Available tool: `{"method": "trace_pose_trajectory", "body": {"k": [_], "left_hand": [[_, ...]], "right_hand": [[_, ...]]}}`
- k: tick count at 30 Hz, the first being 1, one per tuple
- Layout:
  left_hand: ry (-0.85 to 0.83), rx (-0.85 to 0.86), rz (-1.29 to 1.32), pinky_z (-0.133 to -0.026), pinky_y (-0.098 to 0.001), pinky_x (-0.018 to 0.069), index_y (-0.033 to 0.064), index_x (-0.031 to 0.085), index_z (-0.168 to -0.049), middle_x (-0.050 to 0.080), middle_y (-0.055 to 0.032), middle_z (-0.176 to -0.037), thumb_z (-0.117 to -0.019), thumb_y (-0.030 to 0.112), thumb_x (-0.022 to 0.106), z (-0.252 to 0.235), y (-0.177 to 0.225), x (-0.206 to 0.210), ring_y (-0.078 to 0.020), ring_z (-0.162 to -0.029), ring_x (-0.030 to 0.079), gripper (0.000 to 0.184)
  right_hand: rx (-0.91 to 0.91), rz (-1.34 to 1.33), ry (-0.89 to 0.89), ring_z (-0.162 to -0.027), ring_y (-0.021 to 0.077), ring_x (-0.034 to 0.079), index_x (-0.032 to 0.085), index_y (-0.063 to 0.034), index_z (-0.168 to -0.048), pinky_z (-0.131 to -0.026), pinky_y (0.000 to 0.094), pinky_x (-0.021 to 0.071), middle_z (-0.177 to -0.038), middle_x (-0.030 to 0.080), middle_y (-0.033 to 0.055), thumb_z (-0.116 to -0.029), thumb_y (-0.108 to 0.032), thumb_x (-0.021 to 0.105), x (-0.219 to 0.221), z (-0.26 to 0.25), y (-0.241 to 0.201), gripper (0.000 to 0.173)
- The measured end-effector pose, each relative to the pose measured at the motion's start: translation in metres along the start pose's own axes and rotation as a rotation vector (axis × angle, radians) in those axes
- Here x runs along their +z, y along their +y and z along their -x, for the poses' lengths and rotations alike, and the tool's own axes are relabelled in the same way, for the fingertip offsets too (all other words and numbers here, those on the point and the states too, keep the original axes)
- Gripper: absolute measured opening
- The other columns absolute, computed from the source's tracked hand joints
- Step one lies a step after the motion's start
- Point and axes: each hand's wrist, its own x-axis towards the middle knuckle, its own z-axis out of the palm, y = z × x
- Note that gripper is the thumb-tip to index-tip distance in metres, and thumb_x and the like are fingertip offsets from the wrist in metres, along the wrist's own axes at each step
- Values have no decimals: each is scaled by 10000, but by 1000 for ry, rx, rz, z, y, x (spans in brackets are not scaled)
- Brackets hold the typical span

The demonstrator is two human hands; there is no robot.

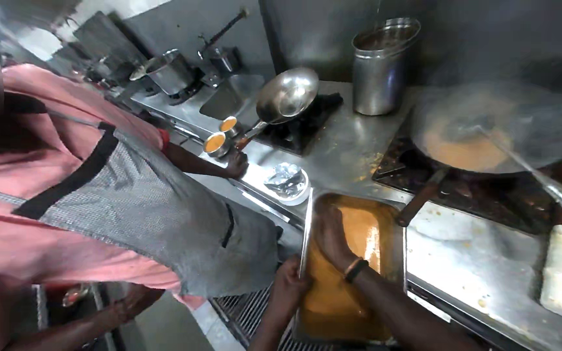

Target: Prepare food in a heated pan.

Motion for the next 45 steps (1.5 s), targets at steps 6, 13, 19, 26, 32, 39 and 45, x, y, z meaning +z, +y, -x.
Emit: {"method": "trace_pose_trajectory", "body": {"k": [6, 13, 19, 26, 32, 39, 45], "left_hand": [[-11, 64, 45, -774, -340, 589, -5, 646, -1096, 694, -82, -968, -886, 10, 633, -7, -5, -6, -160, -869, 678, 211], [27, 33, -12, -667, -314, 564, 34, 636, -986, 656, -46, -828, -867, 25, 663, -4, -3, -3, -132, -741, 643, 122], [5, 17, -5, -624, -335, 564, 48, 643, -1057, 671, -77, -860, -873, -2, 650, -4, -2, -5, -166, -726, 648, 191], [-42, 101, -25, -624, -309, 563, 51, 629, -976, 651, -54, -830, -870, 11, 640, -10, -3, -6, -132, -713, 635, 115], [-62, 98, -29, -629, -323, 557, 55, 640, -981, 662, -75, -850, -888, 20, 660, -17, 3, -8, -158, -726, 635, 101], [-65, 69, 25, -616, -315, 567, 55, 626, -1012, 665, -72, -865, -923, 22, 621, -16, 1, -7, -152, -721, 644, 95], [-86, 100, -75, -565, -318, 547, 67, 632, -1034, 654, -70, -848, -940, 47, 615, -13, 7, -6, -160, -683, 627, 99]], "right_hand": [[-326, 226, -503, -1361, 276, 519, 628, -137, -1370, -1126, 450, 467, -1425, 577, 96, -980, -33, 530, -16, 66, 27, 415], [-39, 294, -201, -1348, 359, 533, 585, -121, -1427, -1060, 546, 512, -1478, 528, 157, -976, -23, 571, -66, 35, 37, 462], [-195, 305, -339, -1334, 325, 530, 617, -98, -1382, -1068, 468, 515, -1409, 569, 137, -905, 3, 651, -36, 63, 43, 488], [-106, 205, -276, -1338, 343, 531, 604, -107, -1404, -1092, 509, 488, -1424, 569, 153, -972, -24, 568, -42, 58, 33, 441], [-440, 244, -515, -1317, 255, 542, 687, -128, -1274, -1110, 419, 481, -1368, 608, 82, -917, -42, 682, -10, 101, 18, 368], [-164, 424, -279, -1278, 305, 590, 651, -145, -1341, -994, 498, 557, -1383, 607, 108, -941, -40, 632, -69, 69, 43, 414], [46, 463, -156, -1373, 375, 499, 542, -85, -1468, -1088, 554, 481, -1484, 510, 193, -914, -23, 653, -69, 50, 77, 569]]}}
